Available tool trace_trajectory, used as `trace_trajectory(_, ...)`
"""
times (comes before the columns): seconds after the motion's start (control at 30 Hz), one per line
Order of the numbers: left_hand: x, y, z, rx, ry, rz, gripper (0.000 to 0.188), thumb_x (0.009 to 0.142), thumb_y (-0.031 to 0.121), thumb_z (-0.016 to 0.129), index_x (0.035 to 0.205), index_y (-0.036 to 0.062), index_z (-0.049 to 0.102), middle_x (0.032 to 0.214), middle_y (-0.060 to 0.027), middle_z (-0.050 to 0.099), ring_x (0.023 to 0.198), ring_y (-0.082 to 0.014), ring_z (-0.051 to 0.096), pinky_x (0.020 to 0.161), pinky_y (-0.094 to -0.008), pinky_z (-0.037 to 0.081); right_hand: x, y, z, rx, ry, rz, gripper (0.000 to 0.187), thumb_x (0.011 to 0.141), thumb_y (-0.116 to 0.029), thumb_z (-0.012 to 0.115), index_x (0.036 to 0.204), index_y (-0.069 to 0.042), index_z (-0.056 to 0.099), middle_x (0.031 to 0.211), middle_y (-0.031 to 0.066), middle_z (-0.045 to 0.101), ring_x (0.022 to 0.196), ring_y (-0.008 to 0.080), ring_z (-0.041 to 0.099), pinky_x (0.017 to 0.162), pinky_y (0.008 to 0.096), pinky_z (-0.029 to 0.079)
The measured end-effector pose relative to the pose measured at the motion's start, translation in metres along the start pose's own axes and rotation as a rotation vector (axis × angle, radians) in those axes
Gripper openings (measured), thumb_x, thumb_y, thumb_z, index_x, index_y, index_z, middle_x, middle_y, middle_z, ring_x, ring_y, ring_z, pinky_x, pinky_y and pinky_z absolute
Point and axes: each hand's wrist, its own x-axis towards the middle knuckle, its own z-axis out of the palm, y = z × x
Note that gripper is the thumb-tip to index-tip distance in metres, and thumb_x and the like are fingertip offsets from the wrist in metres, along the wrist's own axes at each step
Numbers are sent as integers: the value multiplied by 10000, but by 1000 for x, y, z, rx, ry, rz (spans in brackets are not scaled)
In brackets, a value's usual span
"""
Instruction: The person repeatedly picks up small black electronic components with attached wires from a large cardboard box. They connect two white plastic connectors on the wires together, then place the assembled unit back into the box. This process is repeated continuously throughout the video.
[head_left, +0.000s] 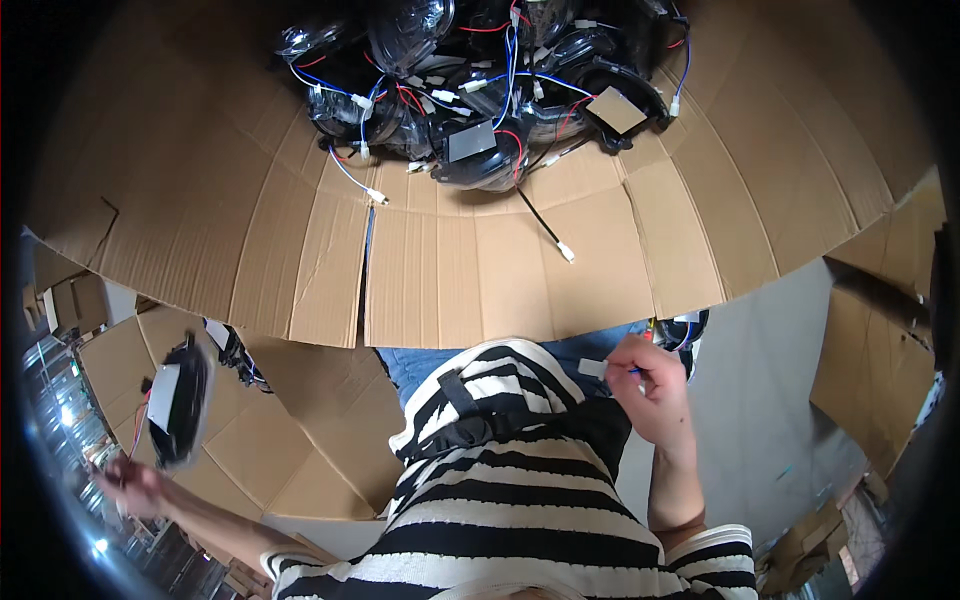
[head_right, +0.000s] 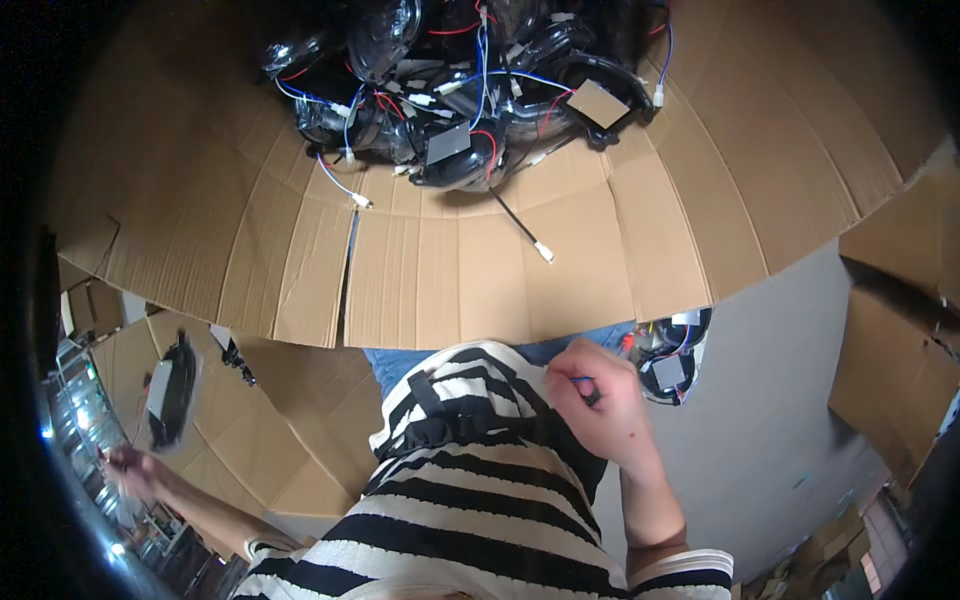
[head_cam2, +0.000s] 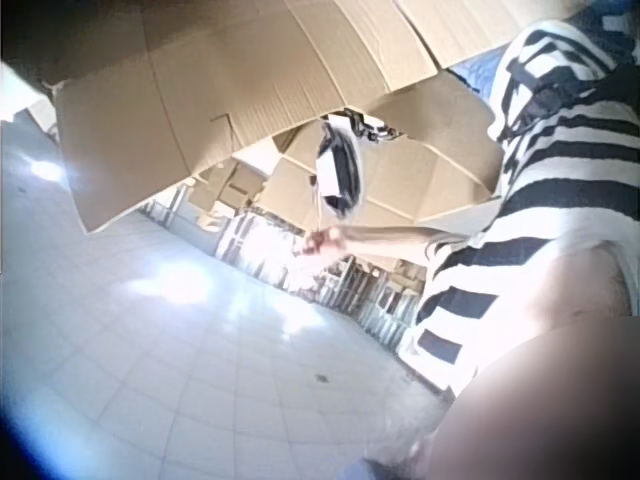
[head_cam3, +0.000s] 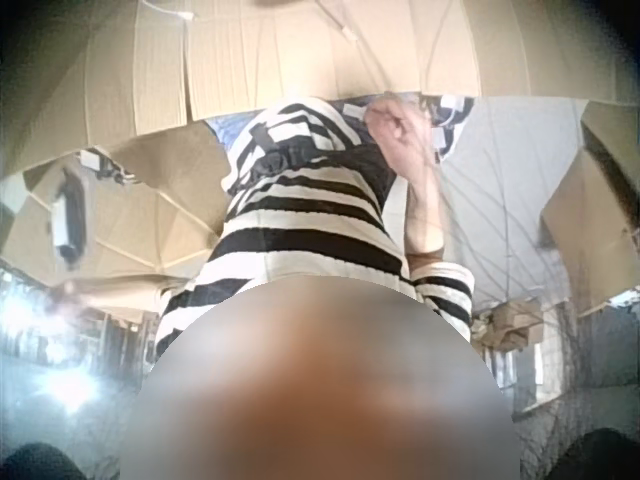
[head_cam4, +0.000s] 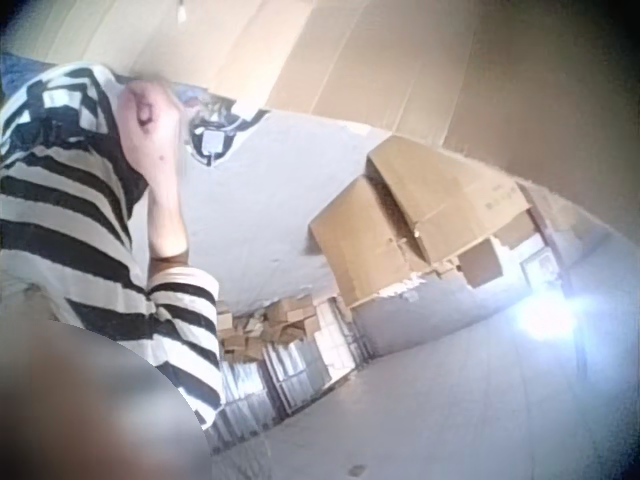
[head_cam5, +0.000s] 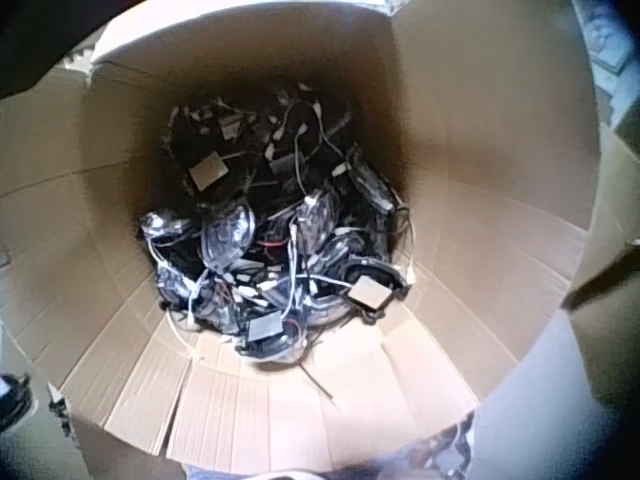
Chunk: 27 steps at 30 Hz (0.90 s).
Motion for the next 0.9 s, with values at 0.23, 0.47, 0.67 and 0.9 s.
trace_trajectory(0.23, -54, -136, 22, 255, -37, -386, 212, 822, 242, 515, 856, 37, 557, 734, -3, 501, 620, -79, 427, 545, -210, 359, -3, 2, 5, -47, -4, -28, 23, 707, 26, 541, 701, 9, 528, 623, 37, 472, 501, 107, 387, 459, 226, 305)
trace_trajectory(0.47, -127, -136, 64, 826, -348, 86, 255, 808, 206, 562, 995, 34, 567, 784, -6, 523, 634, -79, 438, 592, -214, 379, 6, 0, 2, -90, -23, 4, 13, 710, 10, 545, 706, 8, 533, 618, 39, 471, 504, 113, 396, 466, 228, 312)
trace_trajectory(0.67, -213, 26, 298, 179, -1033, 49, 152, 728, -1, 556, 878, -11, 579, 724, -89, 523, 690, -176, 527, 590, -228, 402, 8, 4, 5, -75, -15, -2, 19, 711, 8, 544, 701, 1, 530, 620, 41, 475, 507, 122, 399, 465, 233, 315)
trace_trajectory(0.9, -267, -52, 501, 668, -1530, 433, 389, 650, 278, 640, 967, 62, 577, 938, -134, 509, 927, -288, 492, 775, -369, 418, -8, 5, 0, -24, 9, 76, 19, 721, 10, 544, 715, 1, 529, 635, 43, 481, 527, 122, 433, 471, 236, 335)
